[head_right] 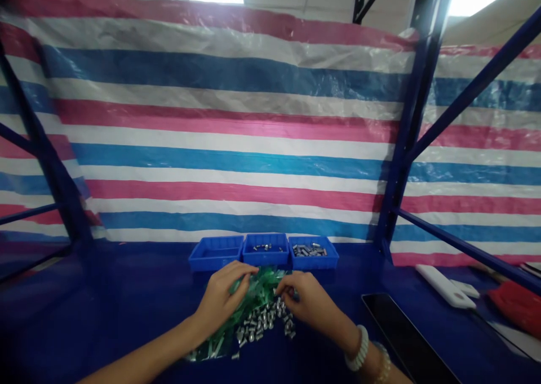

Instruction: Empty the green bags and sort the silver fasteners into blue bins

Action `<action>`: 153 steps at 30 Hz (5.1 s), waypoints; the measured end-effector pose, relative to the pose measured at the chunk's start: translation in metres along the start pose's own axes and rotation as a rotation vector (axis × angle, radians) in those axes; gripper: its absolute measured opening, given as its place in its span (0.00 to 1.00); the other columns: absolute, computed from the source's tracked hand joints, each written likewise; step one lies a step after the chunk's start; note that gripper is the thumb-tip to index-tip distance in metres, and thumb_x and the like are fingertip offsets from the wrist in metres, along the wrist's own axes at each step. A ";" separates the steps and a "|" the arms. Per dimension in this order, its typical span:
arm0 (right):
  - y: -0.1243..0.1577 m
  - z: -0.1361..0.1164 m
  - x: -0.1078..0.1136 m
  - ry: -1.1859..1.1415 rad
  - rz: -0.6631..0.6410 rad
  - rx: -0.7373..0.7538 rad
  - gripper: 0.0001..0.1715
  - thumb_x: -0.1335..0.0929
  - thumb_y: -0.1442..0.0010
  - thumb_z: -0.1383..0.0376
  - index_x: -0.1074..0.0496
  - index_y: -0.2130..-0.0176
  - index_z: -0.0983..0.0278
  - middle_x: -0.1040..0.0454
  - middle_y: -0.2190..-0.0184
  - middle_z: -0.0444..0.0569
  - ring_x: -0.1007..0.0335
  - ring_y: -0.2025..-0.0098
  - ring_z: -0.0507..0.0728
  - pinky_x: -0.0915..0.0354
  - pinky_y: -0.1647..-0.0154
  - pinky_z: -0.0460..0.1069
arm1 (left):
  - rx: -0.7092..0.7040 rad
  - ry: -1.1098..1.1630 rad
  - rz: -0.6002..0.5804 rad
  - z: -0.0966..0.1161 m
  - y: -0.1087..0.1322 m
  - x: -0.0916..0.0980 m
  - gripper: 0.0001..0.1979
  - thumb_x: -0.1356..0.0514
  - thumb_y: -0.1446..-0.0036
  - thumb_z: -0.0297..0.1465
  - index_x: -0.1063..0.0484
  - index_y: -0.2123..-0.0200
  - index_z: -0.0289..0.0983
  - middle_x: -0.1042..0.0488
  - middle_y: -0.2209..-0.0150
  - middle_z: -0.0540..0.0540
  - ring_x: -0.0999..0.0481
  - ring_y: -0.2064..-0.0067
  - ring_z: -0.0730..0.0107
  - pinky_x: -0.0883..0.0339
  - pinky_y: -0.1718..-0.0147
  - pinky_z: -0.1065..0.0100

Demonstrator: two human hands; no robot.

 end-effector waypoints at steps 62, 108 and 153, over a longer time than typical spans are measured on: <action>-0.006 0.013 -0.020 -0.531 0.123 -0.119 0.16 0.34 0.40 0.58 0.25 0.57 0.66 0.21 0.63 0.53 0.25 0.64 0.58 0.31 0.68 0.48 | 0.280 0.276 0.043 -0.021 -0.047 -0.045 0.08 0.42 0.52 0.20 0.24 0.71 0.35 0.24 0.71 0.47 0.24 0.68 0.68 0.29 0.66 0.67; -0.009 0.053 -0.019 0.525 0.077 -0.077 0.09 0.34 0.42 0.74 0.24 0.67 0.65 0.30 0.63 0.54 0.34 0.58 0.61 0.37 0.57 0.53 | 0.212 0.203 -0.200 0.009 0.008 -0.013 0.12 0.47 0.45 0.21 0.26 0.67 0.38 0.24 0.68 0.46 0.24 0.64 0.66 0.33 0.63 0.65; 0.012 -0.024 -0.044 -1.158 -0.009 -0.249 0.20 0.30 0.41 0.52 0.31 0.73 0.66 0.35 0.76 0.42 0.39 0.73 0.49 0.43 0.70 0.45 | 0.430 0.423 0.027 0.033 0.023 -0.012 0.07 0.38 0.49 0.29 0.27 0.64 0.37 0.29 0.68 0.48 0.30 0.70 0.70 0.34 0.69 0.69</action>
Point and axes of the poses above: each hand's wrist, its own y-axis away from the middle knuckle, its own x-axis out of the back of the hand, z = x × y, the point moved 3 cm from there along -y, towards the middle knuckle
